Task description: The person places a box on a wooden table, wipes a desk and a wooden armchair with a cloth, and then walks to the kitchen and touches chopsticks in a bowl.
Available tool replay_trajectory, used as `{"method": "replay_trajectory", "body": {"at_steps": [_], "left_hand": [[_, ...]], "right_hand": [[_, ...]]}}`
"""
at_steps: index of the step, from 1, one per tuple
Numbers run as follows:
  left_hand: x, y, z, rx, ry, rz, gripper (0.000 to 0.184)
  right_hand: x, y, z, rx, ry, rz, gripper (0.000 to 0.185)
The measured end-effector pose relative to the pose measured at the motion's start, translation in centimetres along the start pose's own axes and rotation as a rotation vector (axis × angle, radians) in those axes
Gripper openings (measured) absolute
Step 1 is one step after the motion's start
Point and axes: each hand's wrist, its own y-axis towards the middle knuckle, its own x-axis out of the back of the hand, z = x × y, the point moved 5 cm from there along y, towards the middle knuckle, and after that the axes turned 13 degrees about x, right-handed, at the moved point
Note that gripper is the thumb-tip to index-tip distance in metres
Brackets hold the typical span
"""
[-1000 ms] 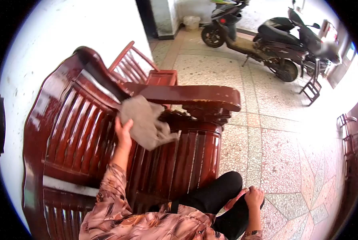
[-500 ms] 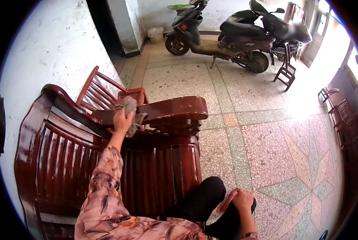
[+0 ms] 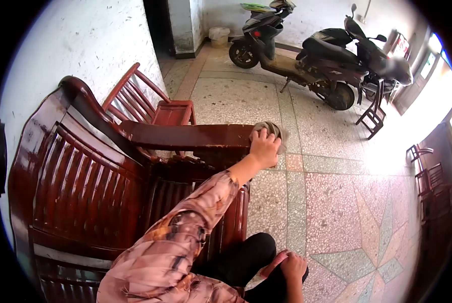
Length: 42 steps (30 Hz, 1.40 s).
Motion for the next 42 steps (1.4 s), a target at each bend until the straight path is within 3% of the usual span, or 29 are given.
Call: {"method": "replay_trajectory", "body": {"at_steps": [1,5,9,11,17,18,21,24,27,31,35,36,42], "left_hand": [[-0.6,0.2,-0.6,-0.004,0.007,0.086,0.037],[-0.4,0.3,2.1,-0.025,-0.237,0.066,0.032],[4.0,-1.3,8.8,-0.046,-0.436,-0.221,0.038],[4.5,-2.4,15.0,0.066,-0.480,-0.312,0.038],[8.5,-9.6,37.2,0.526,0.084,-0.272,0.037],[10.0,-10.2,38.8,0.657,0.198,-0.199,0.036],[9.4,-11.1,41.6,0.698,0.360,-0.302,0.033],[9.3,-10.4,39.3,0.851,0.380,-0.259,0.028],[9.4,-10.1,35.0,0.850,0.326,-0.168,0.021],[8.0,-11.4,28.3,0.678,0.192,-0.291,0.019],[5.9,-12.1,20.6,0.523,0.055,-0.436,0.043],[5.2,-11.9,19.1,0.551,-0.027,-0.384,0.054],[1.4,-13.1,12.0,0.391,-0.334,-0.504,0.062]], "right_hand": [[0.2,-0.2,-0.3,0.003,-0.015,0.003,0.017],[0.8,-0.7,-0.5,-0.022,0.046,-0.048,0.014],[0.0,-1.1,-1.3,-0.023,0.062,-0.120,0.014],[0.2,-0.7,-0.9,-0.008,0.051,-0.113,0.014],[-0.1,0.1,-0.3,-0.007,0.000,-0.061,0.015],[-0.2,0.1,-0.2,0.004,-0.024,-0.044,0.015],[0.4,0.3,0.6,-0.028,-0.001,-0.025,0.017],[0.4,0.2,0.9,0.001,-0.012,-0.032,0.017],[0.2,0.1,0.7,-0.022,-0.001,-0.008,0.017],[-0.3,0.2,0.3,-0.013,-0.004,-0.044,0.018],[-0.1,0.3,0.9,0.029,-0.020,-0.043,0.018],[0.2,0.2,1.1,0.031,-0.016,-0.047,0.018],[0.7,-0.7,0.3,0.049,-0.024,-0.099,0.017]]}}
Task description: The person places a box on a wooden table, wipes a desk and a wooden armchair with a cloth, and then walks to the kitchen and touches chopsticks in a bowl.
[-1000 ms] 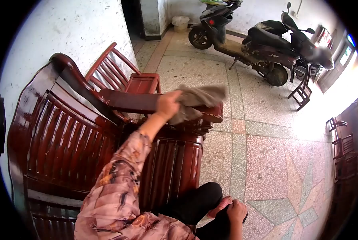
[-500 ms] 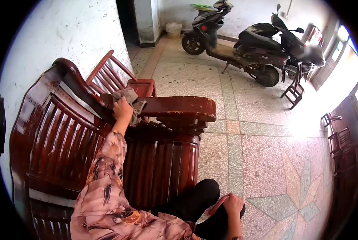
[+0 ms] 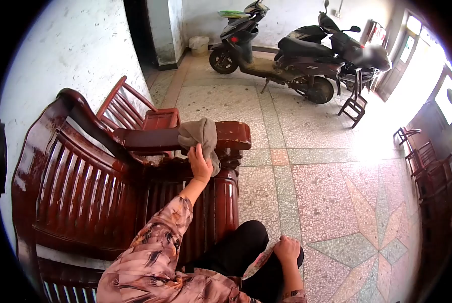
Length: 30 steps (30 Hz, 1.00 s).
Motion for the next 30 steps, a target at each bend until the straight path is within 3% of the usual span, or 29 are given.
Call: {"method": "replay_trajectory", "body": {"at_steps": [5,7,13,14,17,18,19,21,22,25,30], "left_hand": [[-3.0,-2.1,0.4,0.014,-0.065,0.031,0.055],[-4.1,-2.8,0.9,-0.009,0.050,0.140,0.049],[-8.3,-7.1,3.8,-0.050,0.290,0.425,0.053],[-9.6,-6.7,4.4,0.222,0.019,0.614,0.061],[-7.7,-6.6,3.6,0.203,0.024,0.565,0.068],[-14.4,-9.1,9.7,0.022,0.191,0.433,0.076],[-12.9,-8.1,8.4,0.014,0.195,0.426,0.076],[-8.8,-6.4,4.3,0.425,0.569,1.065,0.079],[-6.8,-5.1,2.1,0.523,0.572,1.242,0.066],[-4.6,-5.8,3.8,0.579,0.544,1.291,0.054],[0.6,-9.5,7.5,0.623,0.556,1.243,0.052]], "right_hand": [[0.5,-0.7,-0.6,-0.022,0.017,-0.020,0.017],[0.7,-0.5,-0.9,-0.066,0.060,0.039,0.019],[0.6,0.1,-0.9,-0.072,0.047,0.108,0.021],[0.6,0.2,-1.0,-0.078,0.045,0.112,0.021],[0.8,-0.3,-0.9,-0.100,0.093,0.082,0.020],[1.0,-0.3,-0.8,-0.072,0.066,0.029,0.017],[1.1,-0.2,-0.7,-0.045,0.040,-0.028,0.014],[0.5,-0.6,-1.0,-0.059,0.031,-0.053,0.014],[0.6,-0.7,-1.0,-0.035,0.032,-0.078,0.014],[0.4,-1.3,-1.6,-0.035,0.034,-0.100,0.015],[0.8,-1.9,-1.9,-0.091,0.043,-0.064,0.017]]}}
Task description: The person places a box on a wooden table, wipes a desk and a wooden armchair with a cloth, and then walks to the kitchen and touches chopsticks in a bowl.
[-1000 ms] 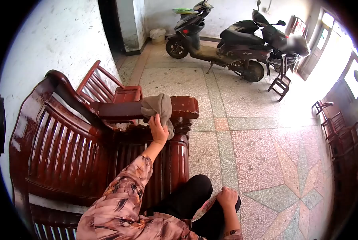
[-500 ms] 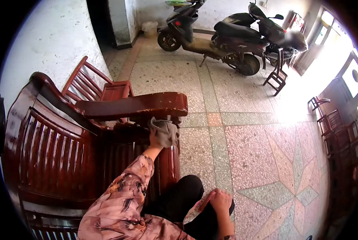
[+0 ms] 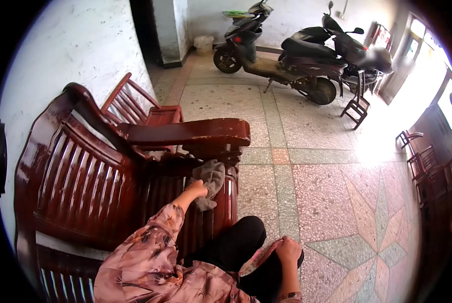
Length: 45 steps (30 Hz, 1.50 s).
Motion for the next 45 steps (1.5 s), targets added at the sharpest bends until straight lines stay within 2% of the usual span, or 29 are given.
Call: {"method": "replay_trajectory", "body": {"at_steps": [3,5,6,8,9,11,13,15,16,21,23,24,26,27,28,30,34,37,40,45], "left_hand": [[-2.1,-2.4,5.4,0.010,-0.013,0.005,0.049],[-2.9,-5.1,9.0,-0.058,0.013,-0.098,0.047],[-3.9,-5.9,11.1,-0.045,0.007,-0.095,0.047],[-4.4,-7.3,16.1,0.046,-0.069,-0.248,0.047],[-4.3,-7.4,17.9,0.058,-0.068,-0.241,0.047],[-4.1,-8.0,22.4,0.288,-0.110,-0.228,0.048],[-3.6,-8.6,26.8,0.431,-0.165,-0.285,0.047],[-3.4,-9.7,30.3,0.564,-0.186,-0.304,0.047],[-3.6,-10.5,31.6,0.627,-0.173,-0.247,0.052],[-8.7,-15.1,33.4,0.618,-0.057,-0.022,0.063],[-10.3,-17.8,32.7,0.503,-0.051,-0.031,0.064],[-10.9,-18.2,32.7,0.520,-0.053,-0.028,0.064],[-11.3,-18.6,32.3,0.429,-0.098,-0.164,0.071],[-11.6,-18.7,32.2,0.445,-0.101,-0.159,0.071],[-11.1,-18.5,31.8,0.414,-0.111,-0.262,0.074],[-10.6,-16.9,31.4,0.364,-0.070,-0.472,0.084],[-6.5,-11.1,30.6,0.333,-0.024,-0.516,0.085],[-3.6,-6.6,29.6,0.338,0.021,-0.448,0.083],[-0.8,-4.0,27.0,0.361,-0.008,-0.400,0.081],[-0.1,-2.0,25.4,0.457,-0.071,-0.388,0.077]], "right_hand": [[-0.3,0.0,-0.1,-0.012,0.026,-0.001,0.017],[-0.5,0.1,0.0,0.010,0.022,0.027,0.018],[-0.6,0.1,0.0,0.030,0.005,0.020,0.018],[-1.1,0.1,0.0,0.038,-0.012,0.022,0.018],[-1.3,0.0,0.0,0.045,-0.011,0.035,0.018],[-1.1,0.1,0.1,0.020,0.022,0.051,0.018],[-1.3,0.0,0.0,0.021,0.031,0.085,0.017],[-1.2,0.0,-0.1,0.094,0.015,-0.025,0.015],[-1.3,0.0,-0.1,0.031,0.022,0.034,0.017],[-1.2,0.3,0.4,0.034,0.008,0.071,0.017],[-1.3,0.5,0.4,0.044,0.001,0.069,0.017],[-1.4,0.6,0.5,0.035,-0.007,0.082,0.017],[-1.2,0.8,0.9,0.035,-0.020,0.116,0.017],[-1.3,0.9,1.0,0.023,-0.039,0.137,0.017],[-1.6,1.0,0.8,0.029,-0.029,0.142,0.018],[-1.9,1.2,0.7,0.046,-0.042,0.159,0.018],[-2.3,1.5,0.9,0.061,-0.053,0.165,0.019],[-2.0,1.6,1.4,-0.008,-0.067,0.201,0.019],[-2.3,1.8,1.3,0.030,-0.059,0.183,0.019],[-2.1,1.6,1.4,-0.011,-0.090,0.179,0.018]]}}
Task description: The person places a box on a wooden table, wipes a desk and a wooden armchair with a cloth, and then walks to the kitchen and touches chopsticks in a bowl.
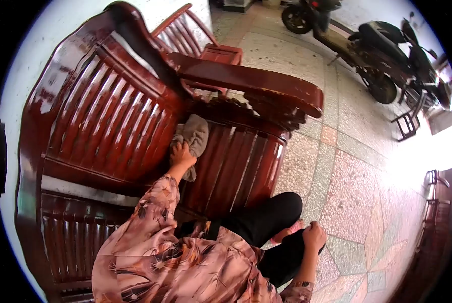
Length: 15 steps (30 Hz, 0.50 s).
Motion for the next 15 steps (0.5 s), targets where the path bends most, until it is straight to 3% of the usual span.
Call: {"method": "replay_trajectory", "body": {"at_steps": [4,10,15], "left_hand": [[-1.6,-2.7,-1.1,-0.181,-0.019,0.045,0.074],[-4.3,-10.2,-4.4,-0.643,-0.018,-0.096,0.065],[-3.9,-13.0,-10.1,-0.855,-0.036,-0.136,0.063]], "right_hand": [[0.5,-0.3,-0.1,-0.005,0.013,-0.059,0.018],[1.4,-0.8,0.5,0.065,0.035,-0.092,0.019],[1.5,-0.7,0.4,0.013,0.035,-0.033,0.019]]}}
